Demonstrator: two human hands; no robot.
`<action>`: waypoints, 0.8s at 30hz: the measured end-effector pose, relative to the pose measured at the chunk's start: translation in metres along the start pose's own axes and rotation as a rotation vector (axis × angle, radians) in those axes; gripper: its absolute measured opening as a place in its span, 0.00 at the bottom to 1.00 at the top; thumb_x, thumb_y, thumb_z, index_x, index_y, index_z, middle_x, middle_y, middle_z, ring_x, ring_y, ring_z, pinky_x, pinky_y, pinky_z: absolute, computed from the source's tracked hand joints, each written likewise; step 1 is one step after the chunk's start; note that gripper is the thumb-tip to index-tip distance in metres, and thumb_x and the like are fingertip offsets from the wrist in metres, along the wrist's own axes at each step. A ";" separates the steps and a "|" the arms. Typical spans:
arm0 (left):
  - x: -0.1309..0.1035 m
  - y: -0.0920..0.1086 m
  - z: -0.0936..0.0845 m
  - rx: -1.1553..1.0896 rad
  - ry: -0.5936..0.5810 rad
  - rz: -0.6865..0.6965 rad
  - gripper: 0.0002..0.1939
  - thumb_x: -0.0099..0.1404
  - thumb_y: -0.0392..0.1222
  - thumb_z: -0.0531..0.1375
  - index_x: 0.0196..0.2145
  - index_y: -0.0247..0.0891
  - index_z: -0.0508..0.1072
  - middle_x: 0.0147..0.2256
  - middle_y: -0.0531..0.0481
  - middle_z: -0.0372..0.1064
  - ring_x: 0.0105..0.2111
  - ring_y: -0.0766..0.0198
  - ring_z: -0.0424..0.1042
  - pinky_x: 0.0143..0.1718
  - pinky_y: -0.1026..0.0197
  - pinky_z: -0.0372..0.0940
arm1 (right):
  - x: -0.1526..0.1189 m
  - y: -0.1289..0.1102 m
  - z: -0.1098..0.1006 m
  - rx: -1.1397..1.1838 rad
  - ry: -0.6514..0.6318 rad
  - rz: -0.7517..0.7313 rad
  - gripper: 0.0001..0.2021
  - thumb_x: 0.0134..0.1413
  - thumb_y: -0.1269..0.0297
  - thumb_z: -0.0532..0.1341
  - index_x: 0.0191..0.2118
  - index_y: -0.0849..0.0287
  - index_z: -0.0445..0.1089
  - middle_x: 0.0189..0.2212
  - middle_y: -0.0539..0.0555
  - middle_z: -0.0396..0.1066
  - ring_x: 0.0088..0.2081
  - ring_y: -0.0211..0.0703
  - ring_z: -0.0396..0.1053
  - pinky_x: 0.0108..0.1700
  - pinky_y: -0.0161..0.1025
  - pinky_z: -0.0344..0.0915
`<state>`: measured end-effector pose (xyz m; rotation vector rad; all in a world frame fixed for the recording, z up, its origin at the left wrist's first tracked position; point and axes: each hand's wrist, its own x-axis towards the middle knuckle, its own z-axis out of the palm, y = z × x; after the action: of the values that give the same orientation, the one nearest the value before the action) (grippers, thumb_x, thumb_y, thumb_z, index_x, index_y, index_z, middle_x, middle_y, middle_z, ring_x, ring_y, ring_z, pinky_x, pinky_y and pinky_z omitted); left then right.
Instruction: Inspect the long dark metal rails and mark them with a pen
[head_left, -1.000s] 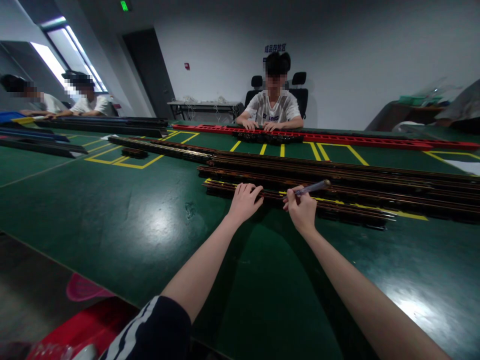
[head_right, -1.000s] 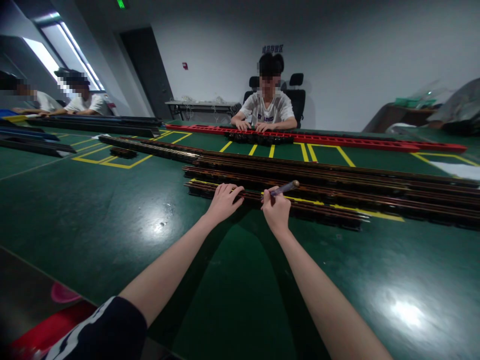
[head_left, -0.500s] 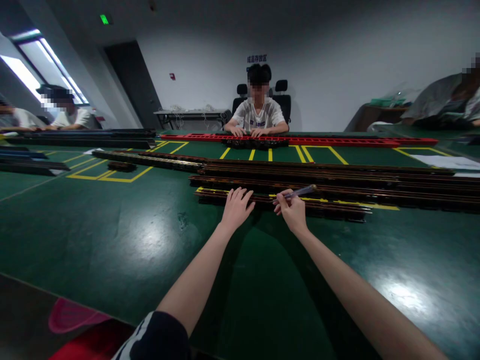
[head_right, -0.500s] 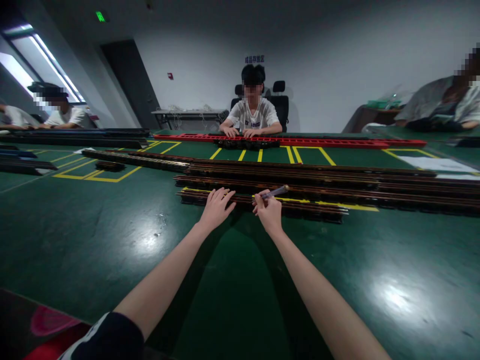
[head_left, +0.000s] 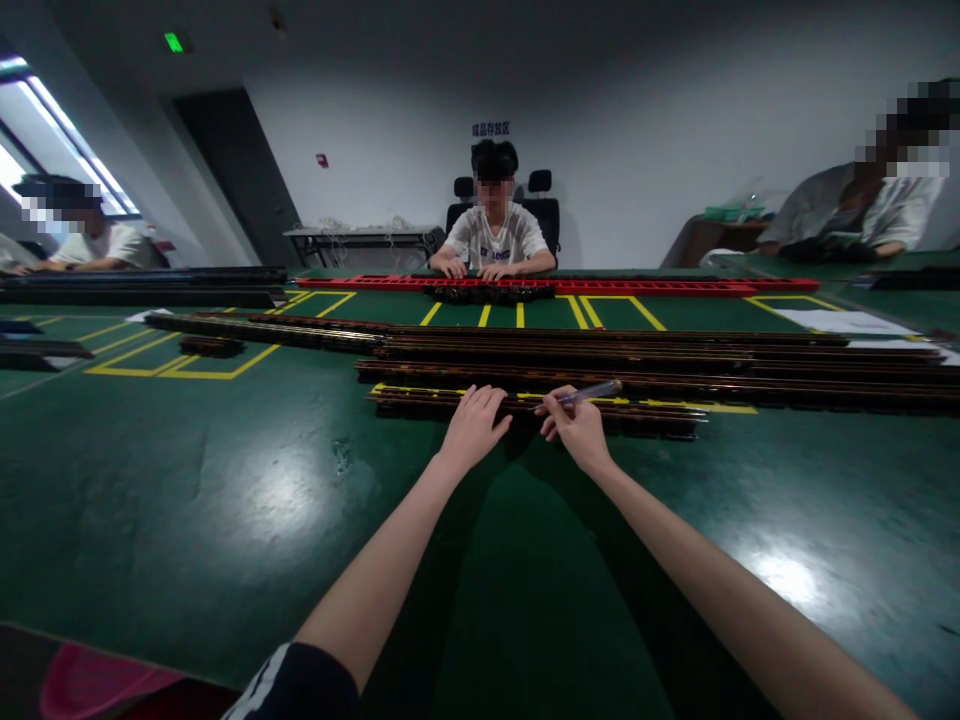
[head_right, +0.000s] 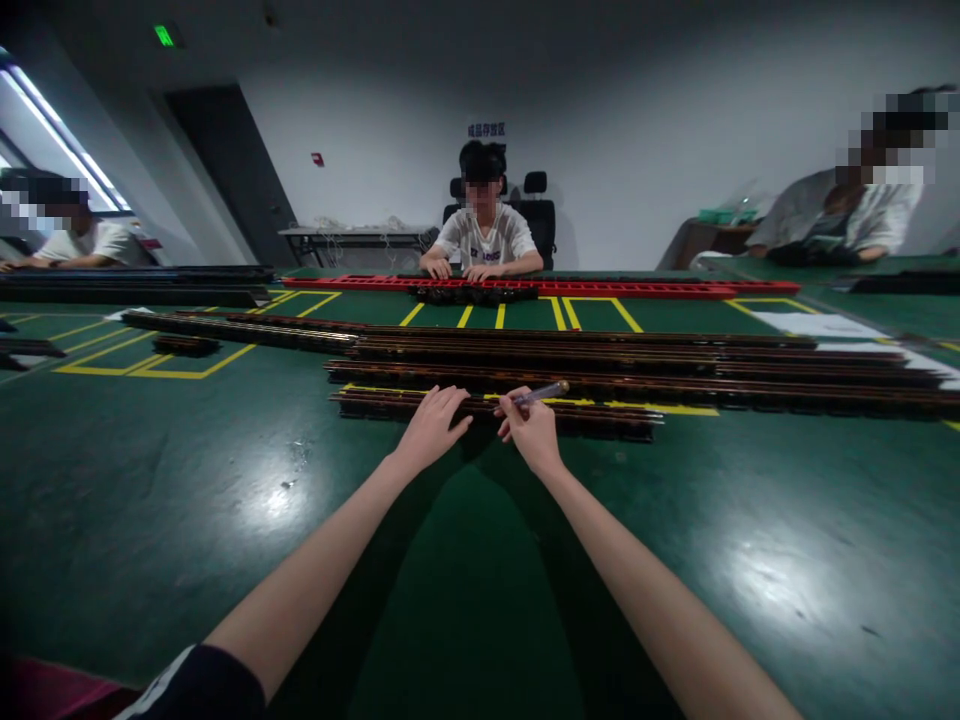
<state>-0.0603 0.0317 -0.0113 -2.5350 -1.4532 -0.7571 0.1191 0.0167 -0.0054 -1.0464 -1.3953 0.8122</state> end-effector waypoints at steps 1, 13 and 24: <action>0.001 0.002 0.000 -0.010 0.000 -0.024 0.18 0.68 0.42 0.52 0.53 0.35 0.66 0.54 0.41 0.69 0.58 0.57 0.64 0.64 0.46 0.52 | 0.000 0.000 -0.001 -0.004 -0.005 0.002 0.22 0.50 0.41 0.60 0.31 0.58 0.63 0.23 0.52 0.72 0.17 0.35 0.67 0.16 0.32 0.65; 0.014 0.017 0.004 0.063 0.010 -0.167 0.16 0.61 0.47 0.60 0.44 0.37 0.66 0.42 0.44 0.71 0.49 0.54 0.69 0.61 0.47 0.54 | 0.001 0.001 -0.012 -0.028 -0.089 0.012 0.21 0.49 0.43 0.60 0.32 0.59 0.65 0.27 0.53 0.75 0.19 0.37 0.70 0.17 0.32 0.66; 0.011 0.015 0.011 0.100 0.051 -0.111 0.17 0.64 0.44 0.57 0.49 0.39 0.70 0.46 0.41 0.69 0.50 0.50 0.66 0.58 0.43 0.57 | 0.000 0.003 -0.015 -0.069 -0.029 -0.005 0.21 0.51 0.42 0.58 0.31 0.59 0.65 0.26 0.54 0.75 0.18 0.36 0.69 0.16 0.31 0.64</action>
<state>-0.0392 0.0357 -0.0135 -2.3615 -1.5848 -0.7396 0.1343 0.0164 -0.0071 -1.0872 -1.4587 0.7830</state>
